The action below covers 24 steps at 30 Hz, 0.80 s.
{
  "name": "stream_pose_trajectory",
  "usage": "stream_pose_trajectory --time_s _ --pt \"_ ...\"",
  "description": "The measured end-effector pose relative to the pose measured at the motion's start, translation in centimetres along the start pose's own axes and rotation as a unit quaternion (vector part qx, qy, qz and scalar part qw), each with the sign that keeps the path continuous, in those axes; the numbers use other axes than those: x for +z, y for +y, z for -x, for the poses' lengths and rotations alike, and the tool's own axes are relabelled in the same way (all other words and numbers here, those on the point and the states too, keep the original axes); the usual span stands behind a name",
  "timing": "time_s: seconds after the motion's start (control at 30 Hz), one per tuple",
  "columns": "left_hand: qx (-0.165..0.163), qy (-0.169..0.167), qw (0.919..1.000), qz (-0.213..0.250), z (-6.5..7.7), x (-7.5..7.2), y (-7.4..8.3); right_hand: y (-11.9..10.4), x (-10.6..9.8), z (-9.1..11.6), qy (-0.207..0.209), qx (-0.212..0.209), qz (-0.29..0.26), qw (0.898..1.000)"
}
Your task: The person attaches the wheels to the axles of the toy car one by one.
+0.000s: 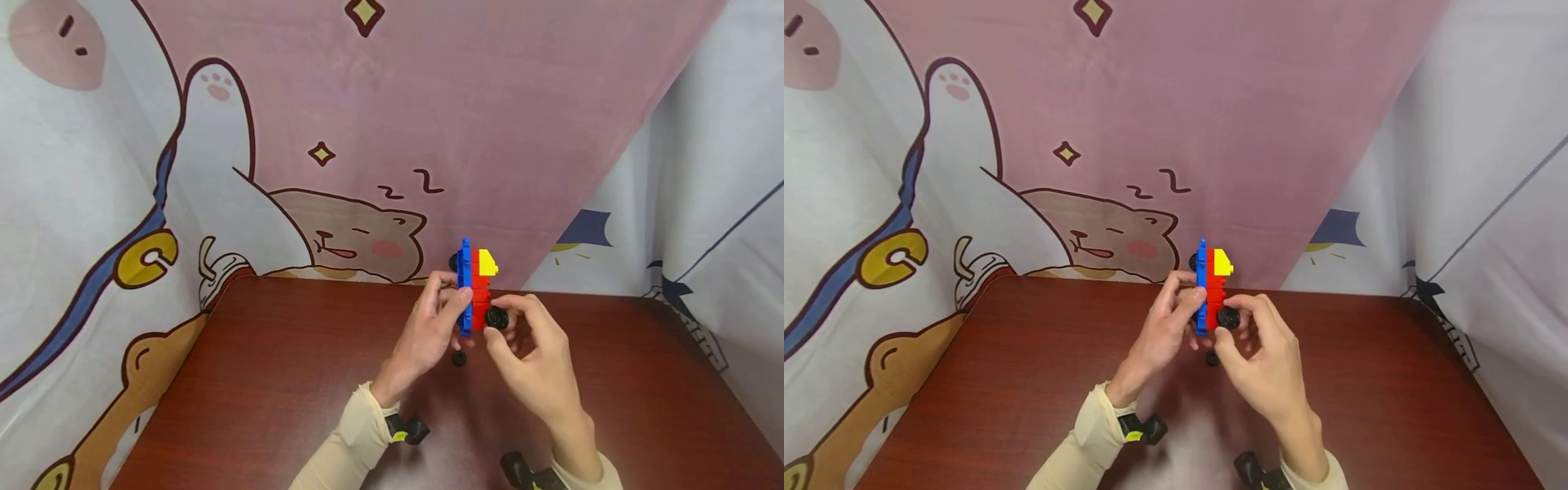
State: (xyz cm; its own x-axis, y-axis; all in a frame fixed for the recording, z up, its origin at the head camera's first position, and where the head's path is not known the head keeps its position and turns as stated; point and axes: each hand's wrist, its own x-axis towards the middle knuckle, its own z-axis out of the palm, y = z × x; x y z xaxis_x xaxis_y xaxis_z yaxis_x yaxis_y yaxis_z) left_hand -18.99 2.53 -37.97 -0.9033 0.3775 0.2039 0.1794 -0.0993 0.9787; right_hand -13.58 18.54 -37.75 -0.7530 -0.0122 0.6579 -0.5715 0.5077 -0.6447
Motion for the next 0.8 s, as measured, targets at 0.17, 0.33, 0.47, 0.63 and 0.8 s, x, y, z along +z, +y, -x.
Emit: stream_pose_trajectory --time_s 0.17,0.33,0.47,0.63,0.8 --pt "-0.008 -0.003 0.9999 -0.009 0.0 0.4 -0.2 -0.2 0.6 -0.1 -0.007 -0.041 -0.006 0.999" --pt "-0.011 0.001 0.9999 0.001 0.1 0.8 -0.3 -0.2 0.9 0.0 -0.011 -0.061 -0.013 0.998" --pt "-0.021 0.0 0.9995 0.024 0.2 1.0 -0.3 -0.2 0.9 0.1 -0.018 -0.056 -0.001 0.998" --pt "-0.045 -0.009 0.9984 0.033 0.3 1.3 -0.3 -0.3 1.0 0.2 -0.022 -0.045 0.015 0.999" --pt "-0.051 -0.03 0.9975 0.038 0.6 1.5 0.0 -0.3 1.0 0.1 -0.013 -0.055 0.018 0.998"
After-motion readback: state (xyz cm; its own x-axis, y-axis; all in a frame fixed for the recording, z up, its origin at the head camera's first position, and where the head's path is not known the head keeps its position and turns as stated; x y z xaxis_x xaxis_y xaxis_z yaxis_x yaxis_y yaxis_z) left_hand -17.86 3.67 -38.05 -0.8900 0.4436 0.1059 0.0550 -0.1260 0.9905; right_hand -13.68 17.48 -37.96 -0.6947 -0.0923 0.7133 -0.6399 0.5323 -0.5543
